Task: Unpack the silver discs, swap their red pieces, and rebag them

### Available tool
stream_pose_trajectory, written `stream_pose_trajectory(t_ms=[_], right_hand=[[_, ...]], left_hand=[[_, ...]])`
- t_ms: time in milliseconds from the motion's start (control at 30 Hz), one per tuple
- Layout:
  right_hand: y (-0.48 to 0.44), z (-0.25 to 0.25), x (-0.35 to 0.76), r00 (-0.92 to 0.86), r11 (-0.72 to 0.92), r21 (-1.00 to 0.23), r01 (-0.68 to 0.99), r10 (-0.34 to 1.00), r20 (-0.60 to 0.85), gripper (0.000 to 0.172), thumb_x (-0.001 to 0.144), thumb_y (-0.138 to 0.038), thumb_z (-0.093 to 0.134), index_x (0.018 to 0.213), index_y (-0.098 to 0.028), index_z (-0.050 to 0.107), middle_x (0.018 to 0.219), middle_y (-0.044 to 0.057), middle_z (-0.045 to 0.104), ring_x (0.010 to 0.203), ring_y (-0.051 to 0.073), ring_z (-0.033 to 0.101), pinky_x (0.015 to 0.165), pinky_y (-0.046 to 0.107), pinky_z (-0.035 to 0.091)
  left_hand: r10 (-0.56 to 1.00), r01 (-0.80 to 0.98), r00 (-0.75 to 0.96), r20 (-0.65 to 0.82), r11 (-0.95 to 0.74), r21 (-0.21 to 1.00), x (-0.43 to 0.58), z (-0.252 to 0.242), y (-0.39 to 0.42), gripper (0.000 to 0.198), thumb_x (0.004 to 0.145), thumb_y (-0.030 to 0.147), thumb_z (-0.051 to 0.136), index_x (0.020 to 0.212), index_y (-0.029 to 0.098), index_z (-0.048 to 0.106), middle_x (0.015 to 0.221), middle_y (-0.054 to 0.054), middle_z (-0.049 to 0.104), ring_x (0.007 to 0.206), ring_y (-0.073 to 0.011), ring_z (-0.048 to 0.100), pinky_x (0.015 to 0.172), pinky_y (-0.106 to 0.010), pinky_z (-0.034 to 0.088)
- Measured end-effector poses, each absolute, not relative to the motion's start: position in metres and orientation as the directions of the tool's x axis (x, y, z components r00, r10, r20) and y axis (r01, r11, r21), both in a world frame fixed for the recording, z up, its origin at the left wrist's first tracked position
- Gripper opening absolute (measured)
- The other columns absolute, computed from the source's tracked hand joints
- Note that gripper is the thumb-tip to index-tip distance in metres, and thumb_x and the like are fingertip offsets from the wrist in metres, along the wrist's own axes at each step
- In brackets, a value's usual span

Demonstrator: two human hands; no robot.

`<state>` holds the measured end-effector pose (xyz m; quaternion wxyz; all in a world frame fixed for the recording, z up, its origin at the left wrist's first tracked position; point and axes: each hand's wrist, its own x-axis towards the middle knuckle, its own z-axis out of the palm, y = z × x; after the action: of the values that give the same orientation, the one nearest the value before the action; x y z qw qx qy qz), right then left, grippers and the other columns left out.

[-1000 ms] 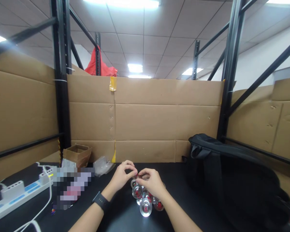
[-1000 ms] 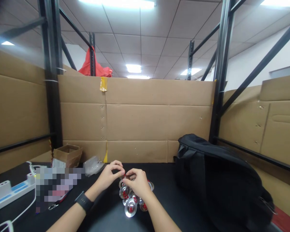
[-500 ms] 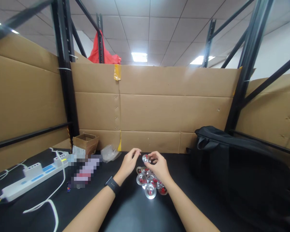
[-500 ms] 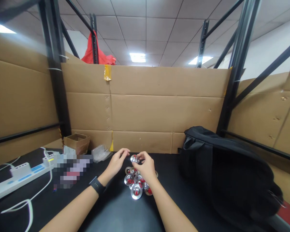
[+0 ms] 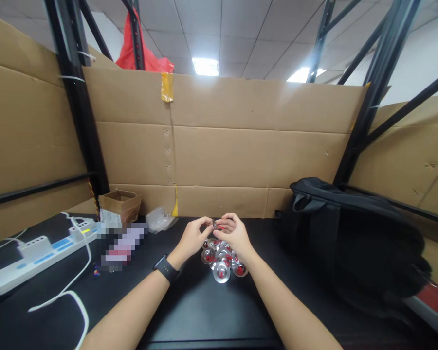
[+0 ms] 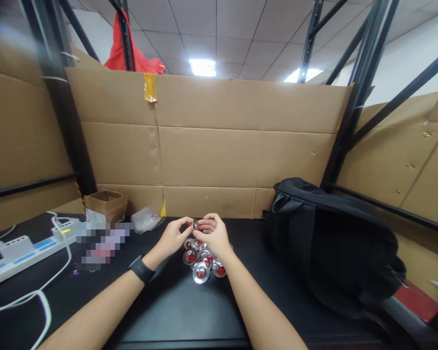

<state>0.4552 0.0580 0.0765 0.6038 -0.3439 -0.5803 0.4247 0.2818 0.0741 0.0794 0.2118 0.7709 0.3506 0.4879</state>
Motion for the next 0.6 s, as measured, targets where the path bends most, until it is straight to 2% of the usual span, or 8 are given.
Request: stream_pose_trajectory(t_ms=[100, 200, 267, 367, 467, 600], right_hand=[[0.066, 0.071, 0.456, 0.028, 0.427, -0.902, -0.055, 0.904, 0.426, 0.051, 0.058, -0.027, 0.084, 0.093, -0.023, 0.047, 0.097, 0.006, 0.072, 0.084, 0.02, 0.071, 0.075, 0.033, 0.056], [0.08, 0.063, 0.461, 0.069, 0.457, -0.886, 0.078, 0.884, 0.462, 0.045, 0.058, -0.026, 0.081, 0.09, -0.023, 0.049, 0.094, 0.005, 0.071, 0.078, 0.019, 0.069, 0.068, 0.029, 0.053], [0.091, 0.056, 0.471, 0.101, 0.459, -0.871, 0.173, 0.872, 0.479, 0.041, 0.059, -0.028, 0.078, 0.088, -0.022, 0.05, 0.091, 0.005, 0.071, 0.076, 0.019, 0.069, 0.066, 0.028, 0.052], [0.106, 0.049, 0.501, 0.153, 0.364, -0.856, 0.368, 0.884, 0.442, 0.035, 0.059, -0.03, 0.076, 0.084, -0.022, 0.054, 0.083, 0.004, 0.071, 0.072, 0.02, 0.068, 0.064, 0.028, 0.05], [0.115, 0.043, 0.54, 0.242, 0.173, -0.721, 0.671, 0.868, 0.433, 0.03, 0.056, -0.024, 0.076, 0.081, -0.022, 0.058, 0.077, 0.002, 0.069, 0.07, 0.019, 0.066, 0.066, 0.027, 0.046], [0.12, 0.035, 0.576, 0.256, 0.06, -0.625, 0.778, 0.879, 0.402, 0.027, 0.058, -0.02, 0.075, 0.079, -0.022, 0.058, 0.077, 0.002, 0.069, 0.072, 0.018, 0.065, 0.065, 0.025, 0.043]], left_hand=[[0.753, 0.382, 0.265, 0.602, -0.655, 0.652, 0.28, 0.076, 0.081, 0.022, 0.09, 0.037, 0.056, 0.087, 0.02, 0.07, 0.09, -0.003, 0.074, 0.083, -0.0187, 0.066, 0.079, -0.029, 0.048], [0.788, 0.439, 0.229, 0.571, -0.607, 0.662, 0.272, 0.069, 0.097, 0.025, 0.09, 0.039, 0.055, 0.086, 0.02, 0.071, 0.09, -0.005, 0.075, 0.083, -0.0197, 0.067, 0.079, -0.029, 0.048], [0.828, 0.54, 0.186, 0.528, -0.535, 0.649, 0.26, 0.064, 0.109, 0.027, 0.09, 0.039, 0.054, 0.087, 0.019, 0.071, 0.09, -0.006, 0.075, 0.083, -0.0205, 0.067, 0.079, -0.03, 0.048], [0.891, 0.77, 0.147, 0.429, -0.376, 0.516, 0.235, 0.059, 0.121, 0.023, 0.088, 0.035, 0.054, 0.085, 0.02, 0.072, 0.088, -0.006, 0.075, 0.085, -0.022, 0.068, 0.083, -0.033, 0.046], [0.934, 0.923, 0.064, 0.351, -0.189, 0.335, 0.213, 0.059, 0.123, 0.022, 0.086, 0.032, 0.054, 0.083, 0.021, 0.073, 0.09, -0.008, 0.076, 0.094, -0.0256, 0.068, 0.089, -0.037, 0.043], [0.961, 0.982, -0.031, 0.273, -0.022, 0.189, 0.2, 0.058, 0.121, 0.026, 0.085, 0.034, 0.054, 0.085, 0.019, 0.074, 0.095, -0.015, 0.074, 0.098, -0.033, 0.067, 0.087, -0.043, 0.043]])
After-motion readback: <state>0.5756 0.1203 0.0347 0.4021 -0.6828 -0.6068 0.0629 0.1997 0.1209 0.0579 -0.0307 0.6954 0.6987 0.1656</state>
